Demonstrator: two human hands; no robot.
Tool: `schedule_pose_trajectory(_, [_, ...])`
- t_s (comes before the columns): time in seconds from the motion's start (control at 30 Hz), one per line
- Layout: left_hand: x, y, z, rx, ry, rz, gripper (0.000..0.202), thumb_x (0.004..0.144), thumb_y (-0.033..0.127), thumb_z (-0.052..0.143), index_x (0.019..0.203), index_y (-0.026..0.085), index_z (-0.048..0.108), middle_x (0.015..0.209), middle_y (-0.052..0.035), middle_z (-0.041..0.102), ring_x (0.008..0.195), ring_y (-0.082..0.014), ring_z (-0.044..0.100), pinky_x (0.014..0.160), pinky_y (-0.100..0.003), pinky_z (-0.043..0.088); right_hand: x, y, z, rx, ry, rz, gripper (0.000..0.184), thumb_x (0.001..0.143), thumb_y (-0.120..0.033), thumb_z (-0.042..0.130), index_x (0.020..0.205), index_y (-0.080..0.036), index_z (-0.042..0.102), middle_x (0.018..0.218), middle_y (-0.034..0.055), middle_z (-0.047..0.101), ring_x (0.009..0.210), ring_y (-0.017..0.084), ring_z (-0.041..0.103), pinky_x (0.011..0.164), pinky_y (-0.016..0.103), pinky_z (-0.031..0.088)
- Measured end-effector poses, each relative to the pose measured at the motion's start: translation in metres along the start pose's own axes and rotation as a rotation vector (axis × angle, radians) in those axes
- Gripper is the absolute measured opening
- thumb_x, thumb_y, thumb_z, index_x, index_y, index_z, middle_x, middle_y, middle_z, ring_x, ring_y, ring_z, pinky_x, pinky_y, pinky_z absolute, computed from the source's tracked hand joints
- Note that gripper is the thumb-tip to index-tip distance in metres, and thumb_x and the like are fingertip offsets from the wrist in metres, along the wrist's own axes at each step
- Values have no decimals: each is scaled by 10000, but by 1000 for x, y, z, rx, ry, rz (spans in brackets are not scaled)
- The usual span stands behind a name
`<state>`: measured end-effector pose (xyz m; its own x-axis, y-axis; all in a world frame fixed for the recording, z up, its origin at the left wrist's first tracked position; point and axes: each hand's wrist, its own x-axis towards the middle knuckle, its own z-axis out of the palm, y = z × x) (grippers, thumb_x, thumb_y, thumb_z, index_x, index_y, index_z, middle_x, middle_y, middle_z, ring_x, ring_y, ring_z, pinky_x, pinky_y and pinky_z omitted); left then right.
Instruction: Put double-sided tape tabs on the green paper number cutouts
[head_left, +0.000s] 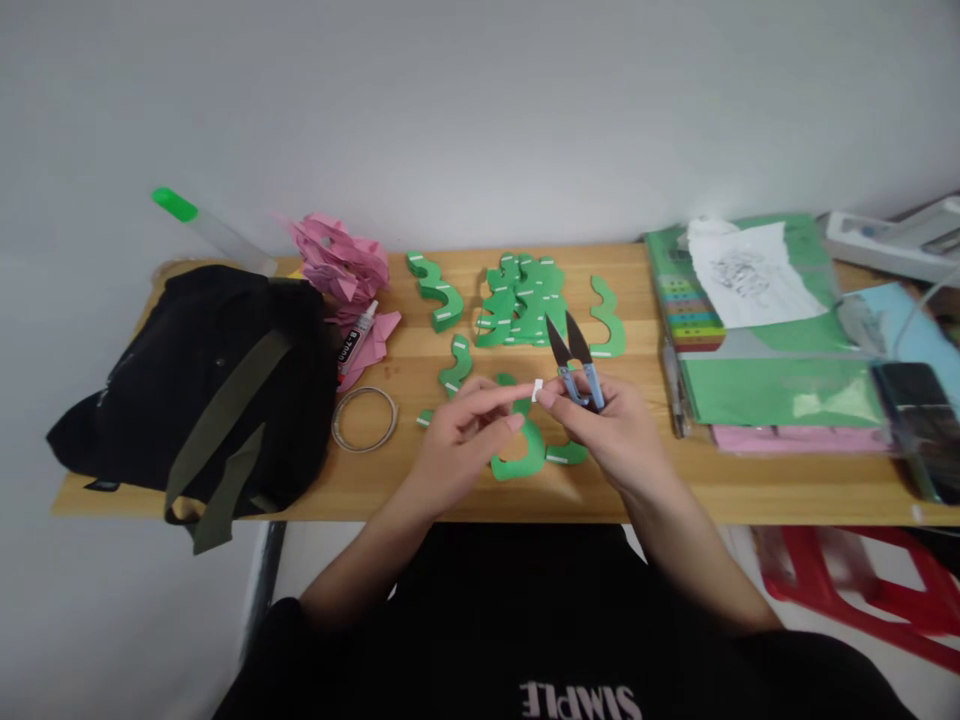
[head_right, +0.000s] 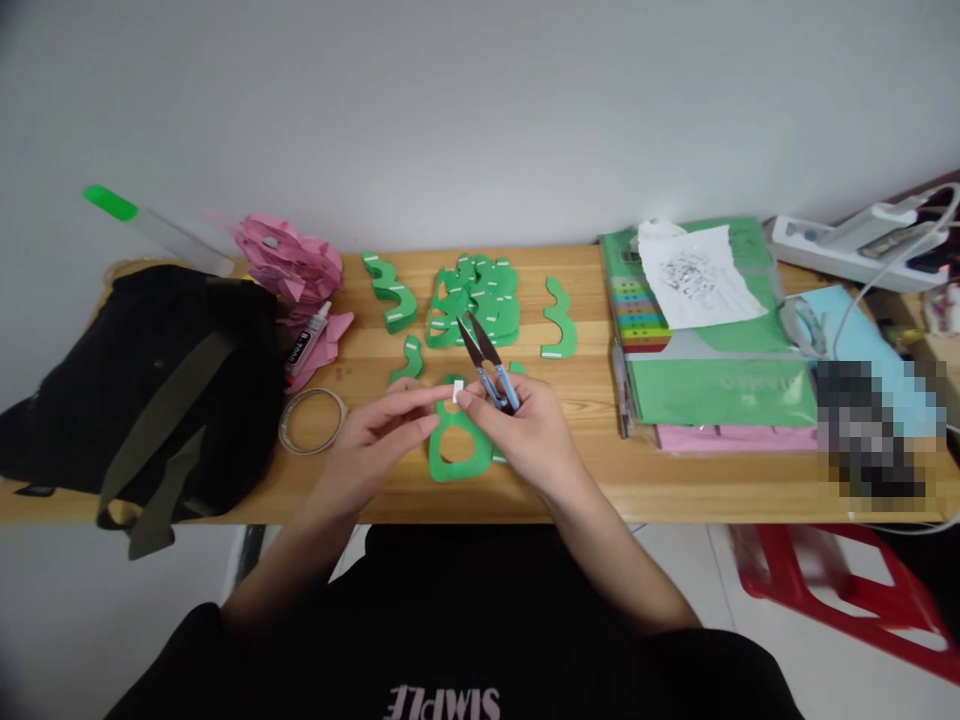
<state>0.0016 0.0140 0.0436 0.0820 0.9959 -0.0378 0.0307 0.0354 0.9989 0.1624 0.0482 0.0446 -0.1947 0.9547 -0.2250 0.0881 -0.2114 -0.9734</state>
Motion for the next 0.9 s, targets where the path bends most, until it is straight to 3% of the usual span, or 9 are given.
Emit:
schedule_pose_trajectory(0.13, [2, 3, 4, 424, 194, 246, 195, 847, 229, 598, 991, 243, 728, 829, -19, 514, 772, -144, 518, 682, -279, 448, -1, 1, -3, -55, 13, -36, 304, 688, -467, 723, 664, -181, 625, 590, -20, 528, 535, 99, 453, 502, 239, 386])
schedule_pose_trajectory(0.2, [4, 4, 6, 481, 243, 284, 190, 835, 221, 615, 1001, 220, 707, 840, -16, 525, 737, -131, 519, 678, -277, 452, -3, 1, -4, -84, 22, -53, 267, 711, -436, 711, 662, -186, 628, 604, -9, 549, 559, 110, 478, 514, 241, 404])
schedule_pose_trajectory(0.37, [12, 8, 6, 243, 93, 128, 48, 808, 226, 642, 796, 186, 665, 723, 8, 551, 629, -105, 507, 564, -239, 407, -5, -3, -6, -161, 24, -110, 194, 744, -368, 679, 682, -187, 648, 583, -13, 558, 537, 106, 472, 495, 236, 404])
schedule_pose_trajectory(0.63, [23, 12, 10, 183, 86, 61, 93, 756, 204, 640, 665, 186, 637, 678, 4, 604, 600, -104, 497, 556, -243, 402, -7, -10, -10, -172, 67, -135, 150, 743, -330, 673, 720, -181, 668, 582, -20, 550, 519, 96, 450, 473, 230, 377])
schedule_pose_trajectory(0.73, [29, 9, 11, 71, 101, 17, 83, 733, 220, 665, 659, 189, 642, 676, 3, 625, 608, -105, 518, 565, -243, 418, -7, -8, -9, -91, 73, -84, 216, 773, -381, 658, 837, -176, 679, 564, -42, 479, 483, 81, 388, 445, 222, 332])
schedule_pose_trajectory(0.83, [34, 6, 12, -71, 126, -55, 86, 704, 246, 697, 664, 185, 650, 682, 9, 644, 624, -100, 545, 591, -238, 447, -6, 0, -9, 48, 120, -10, 407, 781, -507, 643, 1034, -188, 632, 521, -86, 350, 432, 73, 288, 398, 211, 227])
schedule_pose_trajectory(0.9, [37, 4, 13, -140, 169, -83, 113, 693, 280, 721, 683, 184, 662, 689, 12, 651, 632, -97, 555, 597, -236, 454, -6, 8, -9, 128, 98, 39, 507, 810, -638, 535, 997, -176, 623, 498, -90, 302, 415, 77, 248, 386, 217, 181])
